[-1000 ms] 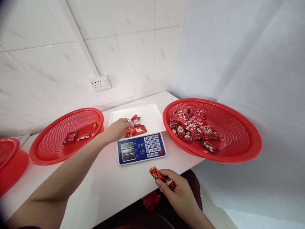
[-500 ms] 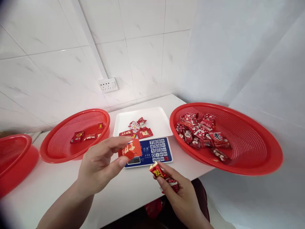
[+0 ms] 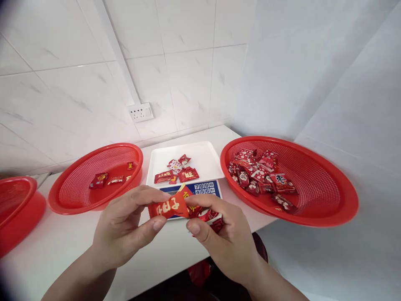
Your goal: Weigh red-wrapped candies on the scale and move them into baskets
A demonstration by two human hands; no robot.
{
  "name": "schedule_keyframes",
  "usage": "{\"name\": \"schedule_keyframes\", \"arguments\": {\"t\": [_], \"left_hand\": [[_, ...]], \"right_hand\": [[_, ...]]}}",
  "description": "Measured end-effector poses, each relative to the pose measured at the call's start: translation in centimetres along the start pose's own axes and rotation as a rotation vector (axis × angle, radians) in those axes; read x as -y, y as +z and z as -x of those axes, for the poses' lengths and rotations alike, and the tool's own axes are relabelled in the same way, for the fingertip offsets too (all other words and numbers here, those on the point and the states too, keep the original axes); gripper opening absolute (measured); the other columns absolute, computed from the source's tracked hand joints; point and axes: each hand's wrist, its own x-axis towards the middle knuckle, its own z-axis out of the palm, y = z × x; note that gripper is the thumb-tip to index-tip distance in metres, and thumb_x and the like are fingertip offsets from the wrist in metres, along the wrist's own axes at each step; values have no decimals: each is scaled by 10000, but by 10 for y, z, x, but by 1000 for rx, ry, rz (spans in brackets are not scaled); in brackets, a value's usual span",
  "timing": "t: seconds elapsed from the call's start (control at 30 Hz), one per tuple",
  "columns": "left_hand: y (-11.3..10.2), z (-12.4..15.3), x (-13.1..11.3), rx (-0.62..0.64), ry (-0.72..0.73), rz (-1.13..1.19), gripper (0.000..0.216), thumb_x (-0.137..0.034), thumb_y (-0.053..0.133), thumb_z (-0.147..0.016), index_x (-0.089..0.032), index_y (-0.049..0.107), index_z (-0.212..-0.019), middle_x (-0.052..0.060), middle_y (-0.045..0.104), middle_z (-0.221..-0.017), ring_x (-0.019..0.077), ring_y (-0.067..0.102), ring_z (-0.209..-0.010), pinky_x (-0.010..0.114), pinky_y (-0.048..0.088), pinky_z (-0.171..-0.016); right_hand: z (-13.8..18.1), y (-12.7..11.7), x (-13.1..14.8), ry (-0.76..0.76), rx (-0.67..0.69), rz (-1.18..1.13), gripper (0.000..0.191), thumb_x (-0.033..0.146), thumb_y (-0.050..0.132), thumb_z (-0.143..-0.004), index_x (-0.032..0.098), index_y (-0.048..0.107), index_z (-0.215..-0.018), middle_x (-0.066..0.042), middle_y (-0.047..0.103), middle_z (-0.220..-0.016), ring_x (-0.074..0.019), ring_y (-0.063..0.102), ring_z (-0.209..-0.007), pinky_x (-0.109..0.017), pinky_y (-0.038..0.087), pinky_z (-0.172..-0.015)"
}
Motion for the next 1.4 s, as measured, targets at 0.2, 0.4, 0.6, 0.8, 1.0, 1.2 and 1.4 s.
{"name": "schedule_keyframes", "arguments": {"t": [0.2,0.4,0.6,0.8,1.0,1.2,1.4], "left_hand": [[1,-1,-1,19,-16,35,303,-125,656,-772,-206,626,-1062,49,679,-885,132,600,-755,239,504,-666],[8,1,0,-37,-339,580,140,-184,554,-868,-237,634,-969,-32,609,-668,66,555,-566,157,502,-525],[11,0,1,-36,-441,906,111,-188,553,-878,-249,594,-960,-61,584,-629,28,546,-529,102,476,-497],[12,-2,2,-44,-476,968,63,-196,579,-862,-230,599,-912,-67,586,-581,23,540,-487,85,456,-457],[9,0,5,-45,-453,888,149,-189,604,-842,-242,622,-980,-51,631,-629,42,576,-535,118,501,-509],[2,-1,9,-26,-384,607,210,-110,708,-732,-192,702,-926,28,719,-731,109,659,-633,180,555,-575],[1,-1,18,58,-112,557,150,-97,580,-833,-201,688,-826,58,723,-893,180,670,-889,335,562,-793]], "right_hand": [[-4,2,10,26,29,19,71,272,593,-821,225,640,-795,41,608,-567,-80,553,-456,-163,477,-434],[-2,2,10,117,39,-152,113,291,576,-841,233,657,-786,38,600,-574,-76,535,-478,-160,463,-435],[2,2,7,186,39,-246,136,320,589,-836,234,671,-768,33,586,-569,-79,514,-494,-166,435,-438],[5,2,6,198,22,-242,138,318,597,-832,226,680,-772,28,593,-574,-75,514,-493,-164,429,-443],[1,2,8,141,-3,-135,146,311,575,-839,215,678,-800,8,606,-597,-96,528,-480,-191,446,-414],[0,-6,14,-156,-24,157,91,180,604,-794,250,656,-820,5,624,-666,-117,554,-544,-227,440,-470],[2,-9,7,-194,51,18,143,344,594,-831,305,648,-957,0,652,-739,-135,598,-631,-230,474,-524]]}}
